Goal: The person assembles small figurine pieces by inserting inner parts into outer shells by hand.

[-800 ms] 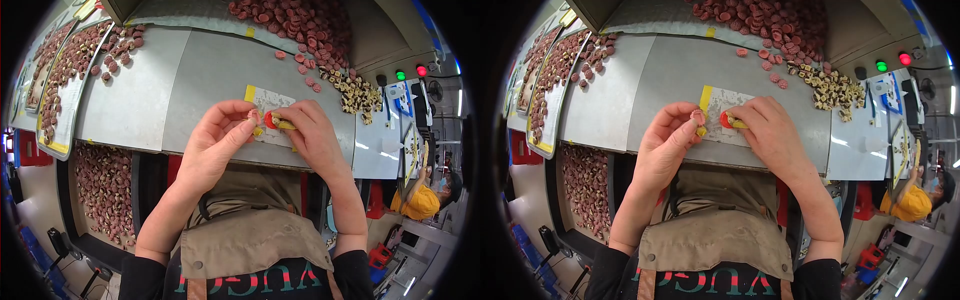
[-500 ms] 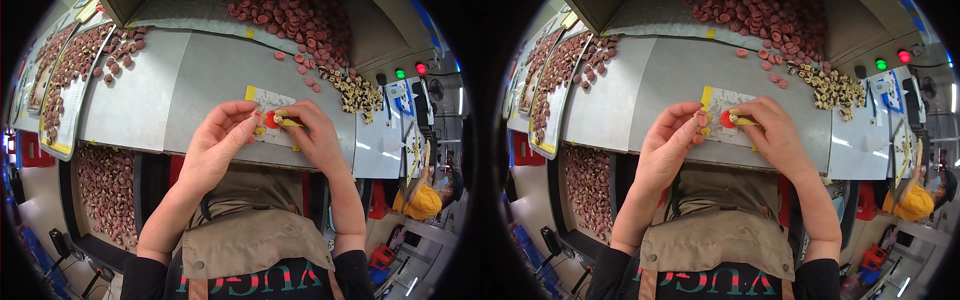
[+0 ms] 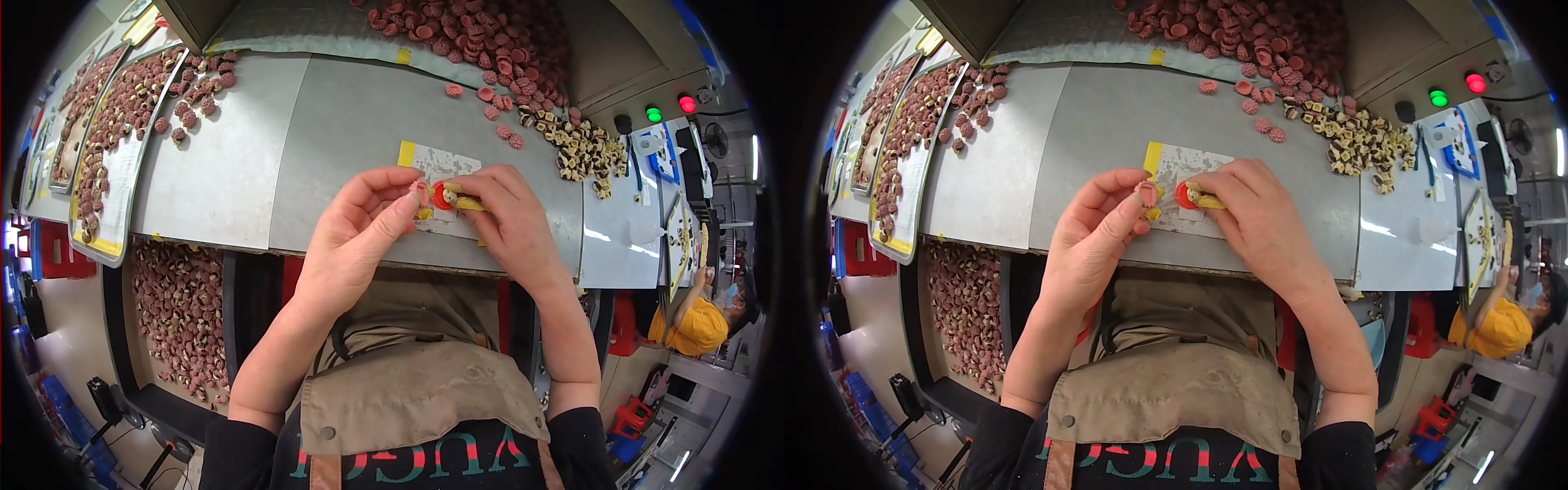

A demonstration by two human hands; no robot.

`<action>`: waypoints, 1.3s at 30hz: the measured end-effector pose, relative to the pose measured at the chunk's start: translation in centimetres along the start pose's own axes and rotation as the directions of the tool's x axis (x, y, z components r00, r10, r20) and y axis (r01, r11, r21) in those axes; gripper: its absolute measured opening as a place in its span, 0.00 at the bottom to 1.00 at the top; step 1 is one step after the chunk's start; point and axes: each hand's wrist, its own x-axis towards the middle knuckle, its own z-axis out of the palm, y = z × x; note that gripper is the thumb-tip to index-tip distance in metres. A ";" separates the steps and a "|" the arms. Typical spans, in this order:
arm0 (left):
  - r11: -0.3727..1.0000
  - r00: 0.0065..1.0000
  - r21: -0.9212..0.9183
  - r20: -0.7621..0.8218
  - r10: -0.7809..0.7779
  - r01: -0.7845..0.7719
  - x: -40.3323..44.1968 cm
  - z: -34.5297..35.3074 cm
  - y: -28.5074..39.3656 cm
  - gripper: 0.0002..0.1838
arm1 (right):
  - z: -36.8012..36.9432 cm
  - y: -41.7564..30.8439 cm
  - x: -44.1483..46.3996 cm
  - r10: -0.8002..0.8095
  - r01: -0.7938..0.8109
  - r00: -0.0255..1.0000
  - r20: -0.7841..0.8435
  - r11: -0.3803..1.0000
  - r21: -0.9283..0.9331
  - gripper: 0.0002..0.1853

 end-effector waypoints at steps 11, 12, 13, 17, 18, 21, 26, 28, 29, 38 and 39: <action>0.998 0.998 -0.022 0.033 -0.054 0.055 0.0 0.2 0.3 0.16 | -0.1 -0.9 -0.5 0.198 -0.112 0.974 -0.109 0.842 0.527 0.13; 0.999 0.998 -0.027 0.041 -0.045 0.046 0.1 0.1 0.3 0.16 | -0.1 -1.3 -0.3 0.183 -0.102 0.978 -0.100 0.839 0.534 0.13; 0.999 0.998 -0.032 0.049 -0.038 0.039 0.1 0.1 0.2 0.16 | 0.0 -1.8 -0.1 0.170 -0.095 0.981 -0.091 0.836 0.540 0.14; 1.000 0.999 0.003 0.045 -0.019 0.019 0.1 -0.3 -0.5 0.17 | 0.8 -2.6 0.3 0.023 0.030 0.991 -0.135 0.927 0.373 0.14; 0.999 0.999 0.032 0.030 0.028 -0.029 0.1 -0.2 -0.5 0.16 | 1.1 -2.6 0.2 -0.009 0.063 0.986 -0.167 0.947 0.316 0.14; 0.972 0.983 0.146 -0.004 0.185 -0.182 -0.2 0.5 -1.2 0.13 | 1.9 -3.0 -0.2 0.095 -0.025 0.980 -0.175 0.931 0.365 0.15; 0.961 0.982 0.201 0.053 0.183 -0.190 -0.4 0.9 -1.1 0.14 | 1.9 -2.5 -1.4 0.029 0.030 0.974 -0.224 0.966 0.256 0.16; 0.981 0.991 0.161 0.103 0.089 -0.105 -0.3 0.5 -0.4 0.19 | 1.2 -2.8 -1.2 0.017 0.038 0.980 -0.199 0.963 0.268 0.16; 0.988 0.991 0.135 0.125 0.054 -0.070 -0.4 0.5 -0.1 0.22 | 0.9 -3.1 -0.9 0.018 0.037 0.984 -0.177 0.952 0.303 0.17; 0.996 0.980 0.085 0.199 0.014 -0.032 -0.2 0.2 0.0 0.35 | 2.4 -1.4 -1.7 0.041 0.022 0.996 -0.079 0.748 0.663 0.16; 0.995 0.977 0.096 0.214 0.015 -0.036 -0.1 0.0 -0.1 0.36 | 2.6 -1.4 -1.7 0.038 0.045 0.994 -0.106 0.735 0.677 0.16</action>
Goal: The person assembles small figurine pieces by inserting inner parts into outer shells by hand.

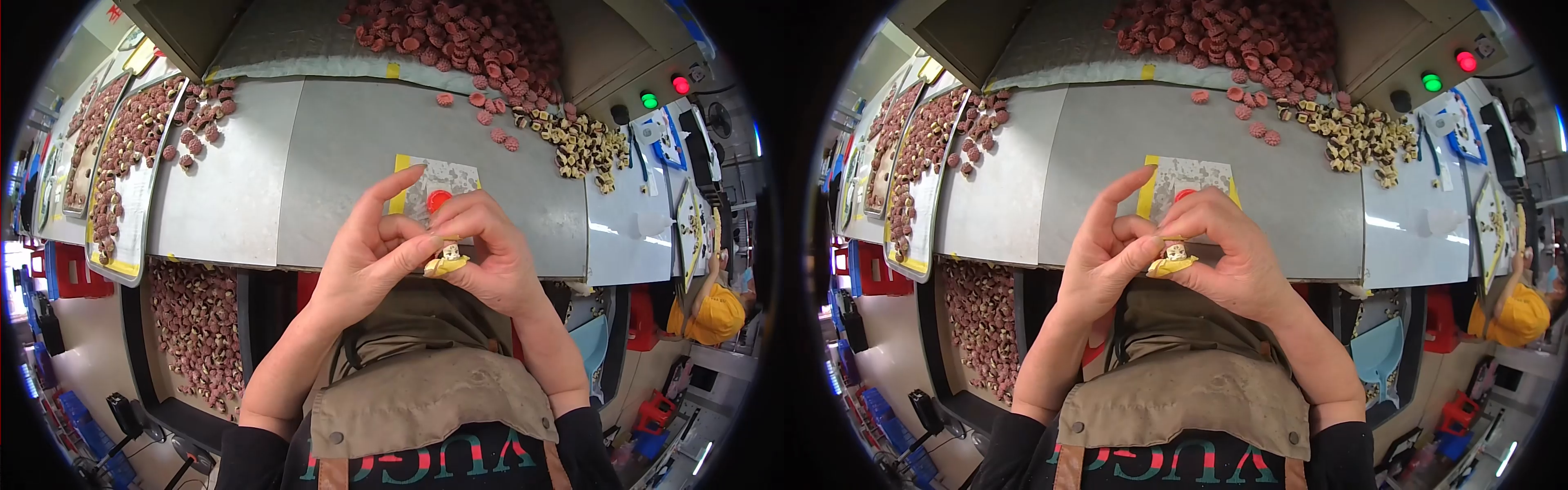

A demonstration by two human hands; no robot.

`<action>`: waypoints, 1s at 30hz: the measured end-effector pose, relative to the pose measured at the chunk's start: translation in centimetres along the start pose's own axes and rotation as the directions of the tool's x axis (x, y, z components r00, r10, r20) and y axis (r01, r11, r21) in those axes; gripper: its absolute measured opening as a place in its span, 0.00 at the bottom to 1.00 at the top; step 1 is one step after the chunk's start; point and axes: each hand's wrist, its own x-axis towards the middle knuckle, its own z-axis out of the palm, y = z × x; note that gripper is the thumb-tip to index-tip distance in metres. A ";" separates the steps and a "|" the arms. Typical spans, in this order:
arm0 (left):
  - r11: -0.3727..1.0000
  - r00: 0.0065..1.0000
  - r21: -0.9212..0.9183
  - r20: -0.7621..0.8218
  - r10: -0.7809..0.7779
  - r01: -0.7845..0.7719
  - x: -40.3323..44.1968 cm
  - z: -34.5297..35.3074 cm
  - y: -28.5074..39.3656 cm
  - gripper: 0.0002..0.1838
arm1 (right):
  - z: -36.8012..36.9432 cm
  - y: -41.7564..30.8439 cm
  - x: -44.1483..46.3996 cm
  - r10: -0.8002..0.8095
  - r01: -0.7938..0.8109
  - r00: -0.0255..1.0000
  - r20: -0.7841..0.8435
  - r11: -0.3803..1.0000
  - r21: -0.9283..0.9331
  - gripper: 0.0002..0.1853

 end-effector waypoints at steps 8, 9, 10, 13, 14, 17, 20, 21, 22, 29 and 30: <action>0.992 0.990 0.043 0.079 -0.119 0.116 0.3 -0.2 1.6 0.36 | -0.5 -0.8 0.2 -0.119 0.117 0.993 0.016 0.942 -0.316 0.18; 0.989 0.985 0.046 0.090 -0.145 0.142 0.4 -0.2 1.8 0.37 | -0.7 -0.9 0.2 -0.149 0.149 0.988 0.030 0.910 -0.388 0.18; 0.988 0.983 0.081 0.115 -0.143 0.134 0.5 -0.1 1.8 0.36 | -0.8 -1.1 0.1 -0.174 0.173 0.984 0.040 0.875 -0.452 0.19; 0.980 0.976 0.153 0.156 -0.153 0.129 0.6 0.3 1.8 0.34 | -1.0 -1.4 0.0 -0.216 0.219 0.973 0.075 0.787 -0.577 0.20; 0.978 0.974 0.154 0.152 -0.166 0.143 0.7 0.5 1.8 0.33 | -1.0 -1.7 0.0 -0.210 0.217 0.974 0.081 0.781 -0.586 0.20; 0.982 0.978 0.094 0.111 -0.177 0.167 0.7 0.5 2.0 0.31 | -0.9 -2.1 -0.1 -0.099 0.091 0.995 0.009 0.877 -0.471 0.20; 0.984 0.981 0.052 0.090 -0.173 0.168 0.6 0.2 1.8 0.28 | -0.9 -1.5 -0.6 -0.007 -0.009 0.999 -0.049 0.952 -0.305 0.20; 0.985 0.981 0.046 0.089 -0.173 0.169 0.5 0.1 1.6 0.27 | -0.9 -1.2 -0.7 0.013 -0.029 0.998 -0.062 0.966 -0.255 0.19; 0.986 0.984 0.064 0.082 -0.158 0.153 0.5 0.1 1.4 0.27 | -0.9 -1.0 -0.8 0.004 -0.018 0.999 -0.053 0.966 -0.257 0.19; 0.970 0.992 0.209 -0.020 -0.124 0.126 -0.4 -0.2 1.6 0.22 | -0.5 -0.6 -0.2 -0.072 0.079 0.997 0.032 0.950 -0.304 0.20; 0.961 0.992 0.251 -0.053 -0.111 0.120 -0.8 -0.4 1.9 0.21 | -0.7 -0.6 -0.2 -0.098 0.114 0.993 0.063 0.937 -0.329 0.20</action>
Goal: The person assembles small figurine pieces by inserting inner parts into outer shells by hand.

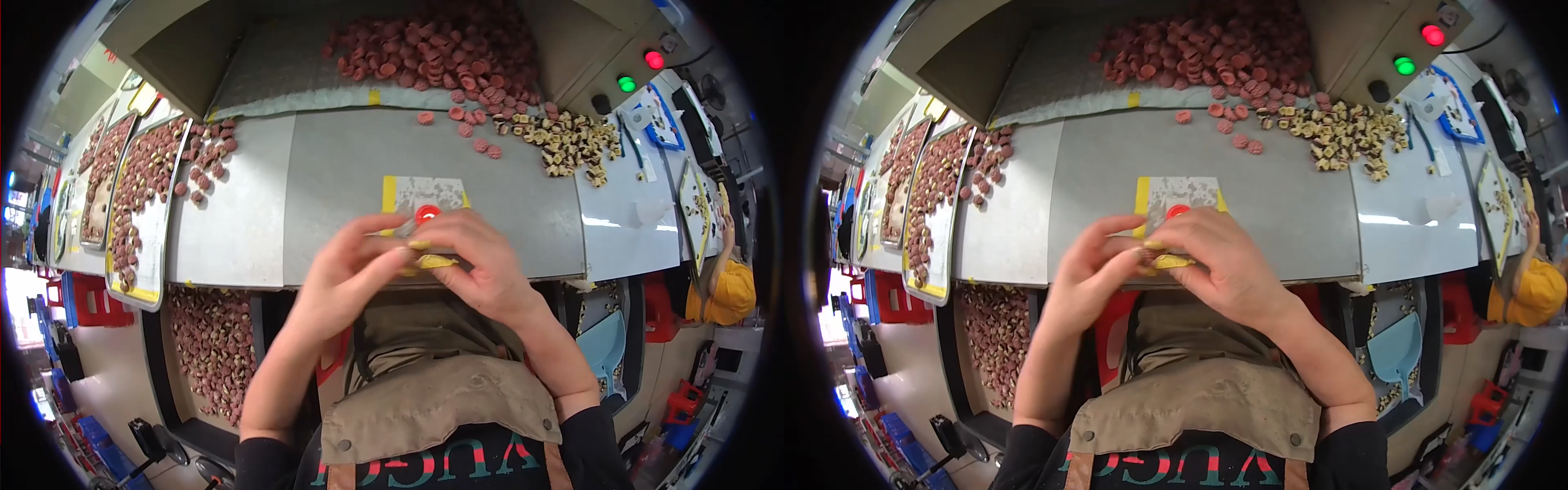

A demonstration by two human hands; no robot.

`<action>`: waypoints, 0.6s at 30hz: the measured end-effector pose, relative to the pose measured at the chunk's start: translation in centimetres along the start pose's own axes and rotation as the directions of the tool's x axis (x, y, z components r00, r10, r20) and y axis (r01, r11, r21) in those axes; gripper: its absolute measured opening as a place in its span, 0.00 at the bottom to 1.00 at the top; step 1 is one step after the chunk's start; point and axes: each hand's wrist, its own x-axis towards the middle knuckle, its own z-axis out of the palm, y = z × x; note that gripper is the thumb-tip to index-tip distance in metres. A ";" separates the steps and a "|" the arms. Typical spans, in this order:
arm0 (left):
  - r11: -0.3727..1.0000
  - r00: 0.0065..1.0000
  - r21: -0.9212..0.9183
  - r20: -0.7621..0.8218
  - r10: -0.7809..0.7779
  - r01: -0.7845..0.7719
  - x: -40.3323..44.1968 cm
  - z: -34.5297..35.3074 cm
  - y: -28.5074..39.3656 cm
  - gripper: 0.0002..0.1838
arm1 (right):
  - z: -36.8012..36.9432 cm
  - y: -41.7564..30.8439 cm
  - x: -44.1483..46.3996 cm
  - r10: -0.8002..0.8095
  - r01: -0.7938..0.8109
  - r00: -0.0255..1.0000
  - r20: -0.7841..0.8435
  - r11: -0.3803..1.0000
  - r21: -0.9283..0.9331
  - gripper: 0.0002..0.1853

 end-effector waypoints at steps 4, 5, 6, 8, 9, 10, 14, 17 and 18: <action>0.824 0.792 0.555 -0.448 0.414 -0.116 -1.9 -11.2 1.6 0.11 | -3.8 0.6 -0.8 0.196 -0.222 0.970 -0.141 0.952 -0.208 0.21; 0.723 0.702 0.688 -0.487 0.520 -0.058 -2.8 -15.2 2.7 0.10 | -5.2 1.3 -0.9 0.184 -0.233 0.965 -0.187 0.929 -0.289 0.20; 0.715 0.634 0.697 -0.577 0.515 0.055 -4.3 -21.9 2.2 0.11 | -6.8 2.0 -1.0 0.168 -0.246 0.958 -0.232 0.897 -0.366 0.20; 0.461 0.499 0.857 -0.512 0.700 0.231 -6.7 -30.8 2.2 0.13 | -9.0 4.0 -1.7 0.216 -0.339 0.924 -0.317 0.844 -0.414 0.19; 0.360 0.531 0.871 -0.490 0.691 0.336 -7.9 -33.4 2.1 0.14 | -9.9 4.9 -2.0 0.190 -0.333 0.930 -0.315 0.802 -0.496 0.19; 0.248 0.562 0.868 -0.472 0.679 0.430 -9.0 -35.5 2.1 0.14 | -10.6 5.8 -2.4 0.166 -0.325 0.935 -0.313 0.752 -0.573 0.18; -0.097 0.574 0.819 -0.307 0.759 0.566 -5.5 -29.2 4.4 0.15 | -10.8 6.3 -2.7 0.151 -0.339 0.931 -0.331 0.693 -0.637 0.16; 0.046 0.654 0.990 -0.124 0.746 0.136 1.2 -21.4 4.9 0.16 | -10.1 6.1 -2.7 0.147 -0.321 0.939 -0.310 0.700 -0.638 0.14; 0.206 0.719 0.979 -0.149 0.679 0.009 3.4 -16.7 4.9 0.16 | -9.7 5.9 -2.6 0.145 -0.317 0.940 -0.309 0.705 -0.634 0.13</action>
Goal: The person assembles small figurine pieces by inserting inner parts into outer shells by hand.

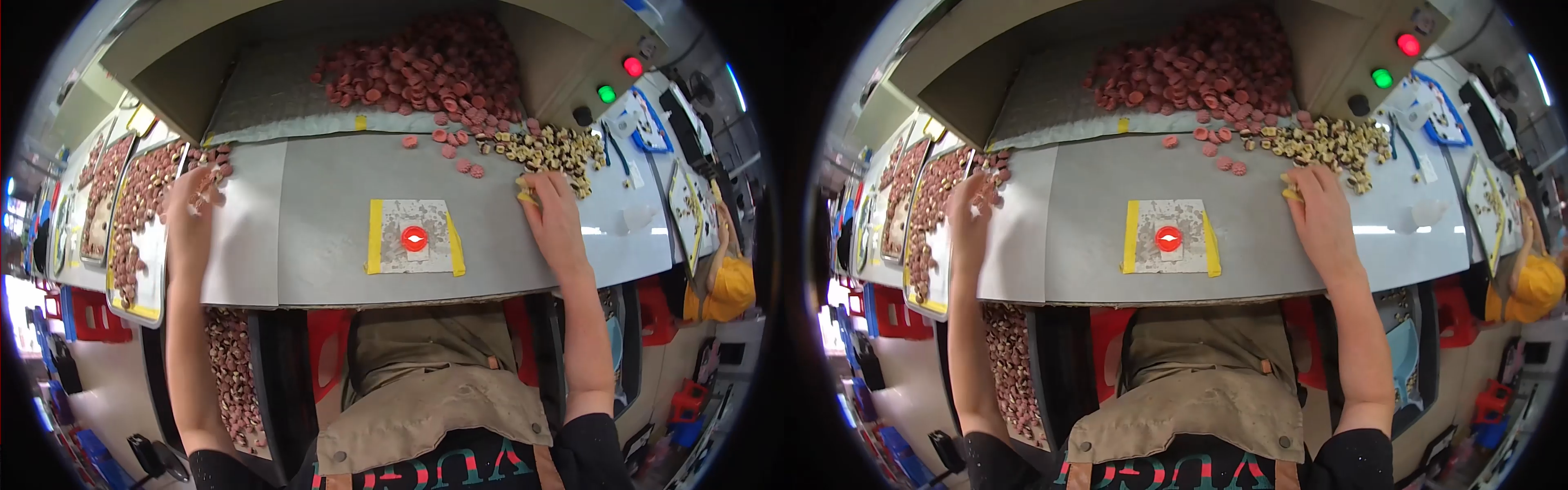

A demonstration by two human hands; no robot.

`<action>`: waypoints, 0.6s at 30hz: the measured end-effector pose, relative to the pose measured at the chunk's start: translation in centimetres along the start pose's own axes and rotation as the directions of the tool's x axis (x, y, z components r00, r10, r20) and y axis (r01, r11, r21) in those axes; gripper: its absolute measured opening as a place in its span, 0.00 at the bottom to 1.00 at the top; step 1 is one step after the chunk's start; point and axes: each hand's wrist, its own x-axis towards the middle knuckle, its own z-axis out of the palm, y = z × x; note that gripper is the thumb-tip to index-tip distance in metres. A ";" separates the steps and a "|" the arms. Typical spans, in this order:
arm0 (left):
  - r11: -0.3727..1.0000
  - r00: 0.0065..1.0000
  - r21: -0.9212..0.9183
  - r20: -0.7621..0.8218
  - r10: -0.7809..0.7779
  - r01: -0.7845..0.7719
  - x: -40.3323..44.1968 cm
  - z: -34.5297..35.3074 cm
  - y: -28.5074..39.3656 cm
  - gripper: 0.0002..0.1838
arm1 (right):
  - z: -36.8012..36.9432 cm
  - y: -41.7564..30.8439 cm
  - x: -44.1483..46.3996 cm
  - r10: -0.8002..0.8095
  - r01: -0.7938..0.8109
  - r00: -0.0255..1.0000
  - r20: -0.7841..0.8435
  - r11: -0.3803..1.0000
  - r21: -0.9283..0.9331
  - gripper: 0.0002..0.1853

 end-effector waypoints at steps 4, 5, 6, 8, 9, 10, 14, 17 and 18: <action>0.941 0.957 -0.284 0.166 0.239 -0.186 2.3 9.4 11.0 0.17 | 0.1 -0.9 -0.5 0.024 -0.024 1.000 0.015 0.999 0.037 0.12; 0.926 0.954 -0.309 0.137 0.268 -0.215 2.8 11.1 13.2 0.16 | 0.0 -1.0 -0.6 0.045 -0.046 0.999 0.025 0.998 0.050 0.12; 0.909 0.948 -0.335 0.111 0.298 -0.247 3.1 12.5 14.4 0.15 | -0.1 -1.2 -0.8 0.084 -0.088 0.995 0.046 0.992 0.087 0.12; 0.926 0.949 -0.310 0.157 0.275 -0.217 4.1 14.9 14.5 0.13 | -0.4 -1.7 -1.3 0.178 -0.190 0.980 0.090 0.970 0.154 0.12; 0.932 0.945 -0.299 0.185 0.268 -0.206 4.2 15.7 14.8 0.12 | -0.5 -1.9 -1.7 0.195 -0.211 0.974 0.114 0.964 0.160 0.13; 0.925 0.941 -0.335 0.217 0.260 -0.178 4.1 15.2 14.8 0.12 | -0.6 -2.1 -1.8 0.192 -0.212 0.975 0.112 0.955 0.208 0.14; 0.832 0.898 -0.534 0.425 0.111 0.150 2.0 10.4 12.1 0.11 | -0.6 -3.7 -2.9 0.207 -0.266 0.961 0.182 0.868 0.420 0.16; 0.576 0.832 -0.651 0.546 -0.098 0.495 -1.1 5.8 12.3 0.12 | 0.2 -4.3 -2.9 0.113 -0.213 0.968 0.226 0.846 0.488 0.17; 0.513 0.815 -0.662 0.561 -0.145 0.546 -2.3 4.8 12.2 0.12 | 0.2 -4.3 -2.7 0.101 -0.195 0.969 0.224 0.872 0.450 0.17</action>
